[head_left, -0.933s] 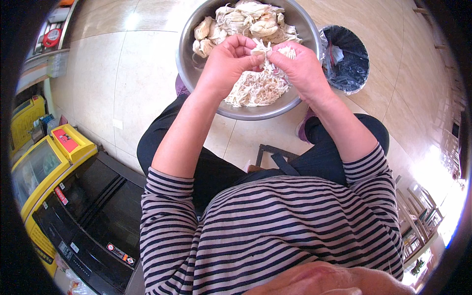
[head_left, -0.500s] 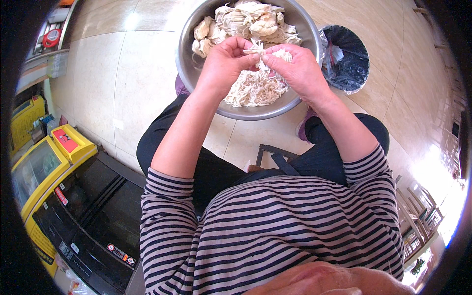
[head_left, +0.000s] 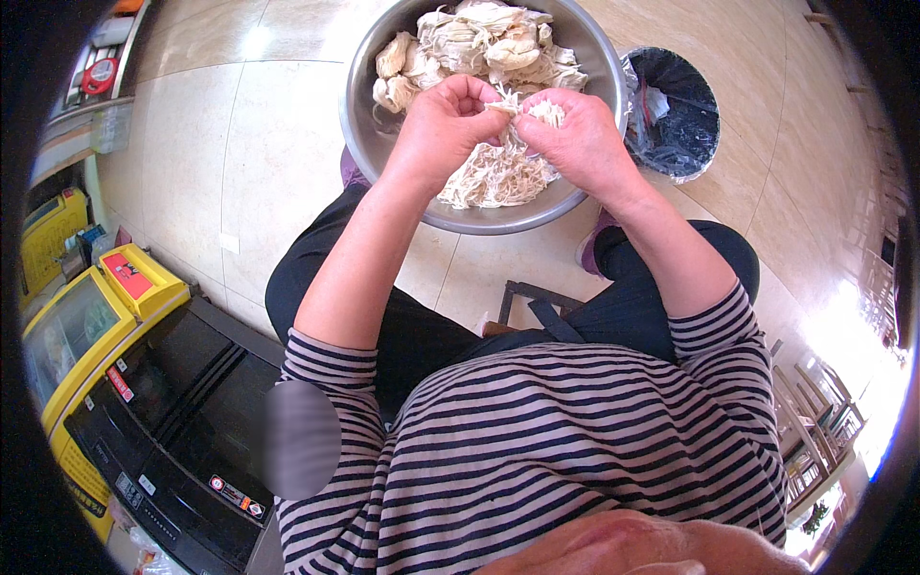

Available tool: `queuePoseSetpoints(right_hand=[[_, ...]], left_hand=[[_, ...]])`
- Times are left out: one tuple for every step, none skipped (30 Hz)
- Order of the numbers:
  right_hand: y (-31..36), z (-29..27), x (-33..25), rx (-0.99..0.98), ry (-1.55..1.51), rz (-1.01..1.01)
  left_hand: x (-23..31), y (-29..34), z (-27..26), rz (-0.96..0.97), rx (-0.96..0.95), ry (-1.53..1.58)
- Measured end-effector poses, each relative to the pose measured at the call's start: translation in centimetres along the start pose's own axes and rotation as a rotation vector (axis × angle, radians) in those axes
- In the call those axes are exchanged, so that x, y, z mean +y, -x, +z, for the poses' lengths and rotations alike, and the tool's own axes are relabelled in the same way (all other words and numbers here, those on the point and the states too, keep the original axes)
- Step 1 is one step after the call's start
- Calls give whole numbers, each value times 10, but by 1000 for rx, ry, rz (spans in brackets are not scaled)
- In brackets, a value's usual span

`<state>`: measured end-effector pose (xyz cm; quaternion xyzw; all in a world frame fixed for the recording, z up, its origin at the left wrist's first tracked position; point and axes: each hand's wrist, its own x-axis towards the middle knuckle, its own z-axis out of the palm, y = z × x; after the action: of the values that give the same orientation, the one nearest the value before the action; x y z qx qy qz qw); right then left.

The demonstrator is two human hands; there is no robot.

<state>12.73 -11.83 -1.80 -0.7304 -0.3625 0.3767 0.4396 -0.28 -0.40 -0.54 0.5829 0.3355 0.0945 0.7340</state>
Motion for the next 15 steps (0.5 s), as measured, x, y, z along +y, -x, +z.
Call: queuePoseSetpoints(right_hand=[[0,0,0,0,-4,-3],[-1,0,-1,0,-8,-7],[-1,-1,-2,23,2,-3],[-1,-1,-2,47,12,0],[-1,-2,-3,68,36,-1],[-2,-3,-3,85,15,23],[-2,-4,-3,97,7,43],[-2,-4,-4,122,1,43],[-2,-4,-3,89,-30,68],[-2,-4,-3,68,-60,71],[-2,-3,-3,46,-89,74],[-2,-2,-3,37,-111,56],[-2,0,-3,28,-133,39],[-1,1,-3,5,-152,45],[0,1,-3,11,-139,25]], left_hand=[[1,0,0,3,-3,8],[1,0,0,4,9,12],[2,1,-1,6,21,16],[3,1,-2,8,22,20],[3,1,-3,16,44,25],[4,1,-5,25,56,31],[4,1,-6,39,75,34],[4,0,-7,34,69,35],[3,0,-8,18,33,51],[2,0,-7,13,12,69],[0,-1,-7,0,-10,82],[-1,-1,-6,17,-16,90],[-2,-2,-6,25,-23,94],[-4,-2,-5,33,-29,97],[-4,-2,-4,34,-14,67]])
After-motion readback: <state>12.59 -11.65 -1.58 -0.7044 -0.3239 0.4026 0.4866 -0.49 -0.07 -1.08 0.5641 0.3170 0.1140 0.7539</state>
